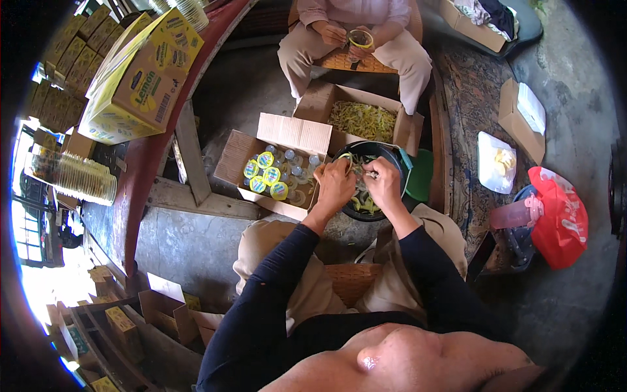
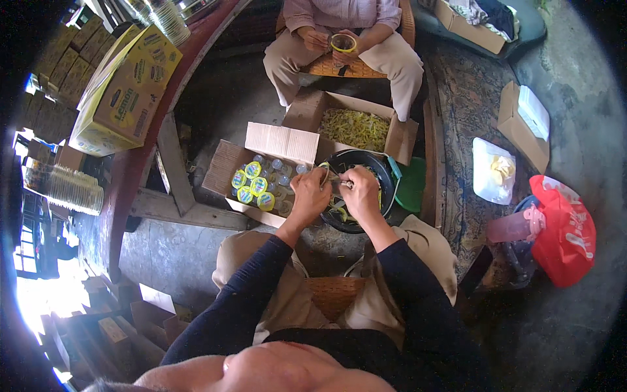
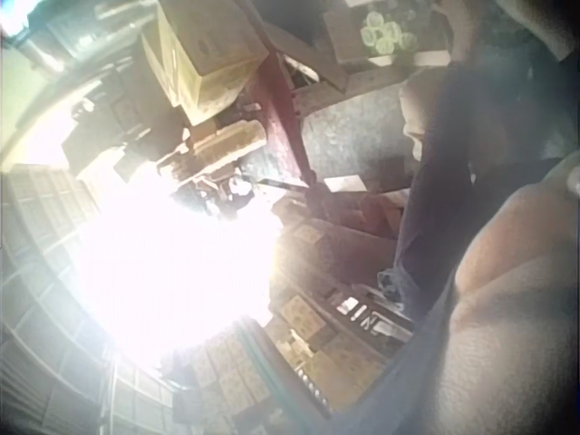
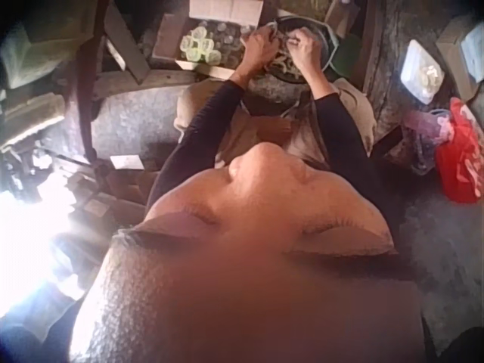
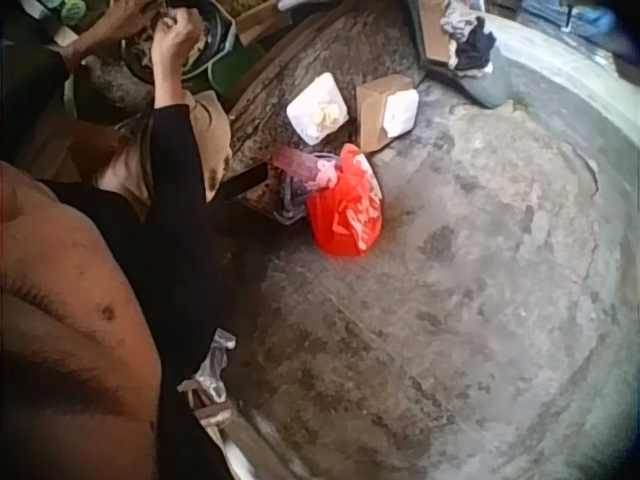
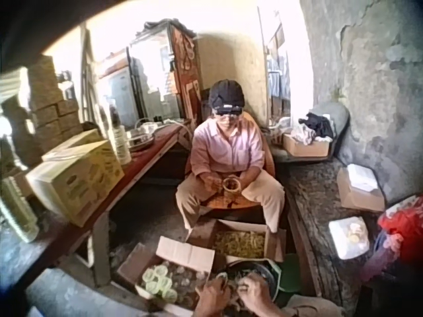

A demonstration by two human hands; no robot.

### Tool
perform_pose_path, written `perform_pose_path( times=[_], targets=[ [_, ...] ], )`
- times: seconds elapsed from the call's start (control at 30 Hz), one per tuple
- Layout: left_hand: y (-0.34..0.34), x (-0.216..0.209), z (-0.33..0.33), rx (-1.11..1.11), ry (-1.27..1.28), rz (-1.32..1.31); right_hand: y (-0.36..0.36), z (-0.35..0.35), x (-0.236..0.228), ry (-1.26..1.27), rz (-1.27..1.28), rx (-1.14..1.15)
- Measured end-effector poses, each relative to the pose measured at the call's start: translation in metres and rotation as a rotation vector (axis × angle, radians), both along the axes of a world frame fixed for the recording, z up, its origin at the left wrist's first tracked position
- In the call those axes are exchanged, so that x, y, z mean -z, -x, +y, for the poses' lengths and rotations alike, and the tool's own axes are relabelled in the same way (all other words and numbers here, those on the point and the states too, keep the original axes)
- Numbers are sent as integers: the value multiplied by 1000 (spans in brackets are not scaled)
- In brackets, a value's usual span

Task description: The person peels yellow labels and applies them to clear bottles before placing the finished bottles into a box and eventually carrying a bucket of discarded liners.

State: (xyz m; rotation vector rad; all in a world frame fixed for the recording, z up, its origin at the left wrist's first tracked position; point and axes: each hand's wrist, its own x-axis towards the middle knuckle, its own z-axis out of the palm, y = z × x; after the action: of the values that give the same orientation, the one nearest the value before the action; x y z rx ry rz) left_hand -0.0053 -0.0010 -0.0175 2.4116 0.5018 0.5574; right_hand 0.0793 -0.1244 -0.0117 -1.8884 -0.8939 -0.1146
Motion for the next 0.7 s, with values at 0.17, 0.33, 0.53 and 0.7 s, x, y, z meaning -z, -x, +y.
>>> perform_pose_path(
  times=[0.17, 0.33, 0.53, 0.7],
  targets=[
    [-2, 3, -3, -37, -87, -77, 3, -3, -6, 42, -91, 56],
    [-4, -3, -6, -19, -115, -143, 11, -7, -9, 149, -235, 71],
    [2, -1, -9, 19, -127, -151, 12, 2, -4, 178, -258, 92],
    [3, -7, -19, 33, -31, -117, -9, 1, 11, -2, -18, 104]
  ],
)
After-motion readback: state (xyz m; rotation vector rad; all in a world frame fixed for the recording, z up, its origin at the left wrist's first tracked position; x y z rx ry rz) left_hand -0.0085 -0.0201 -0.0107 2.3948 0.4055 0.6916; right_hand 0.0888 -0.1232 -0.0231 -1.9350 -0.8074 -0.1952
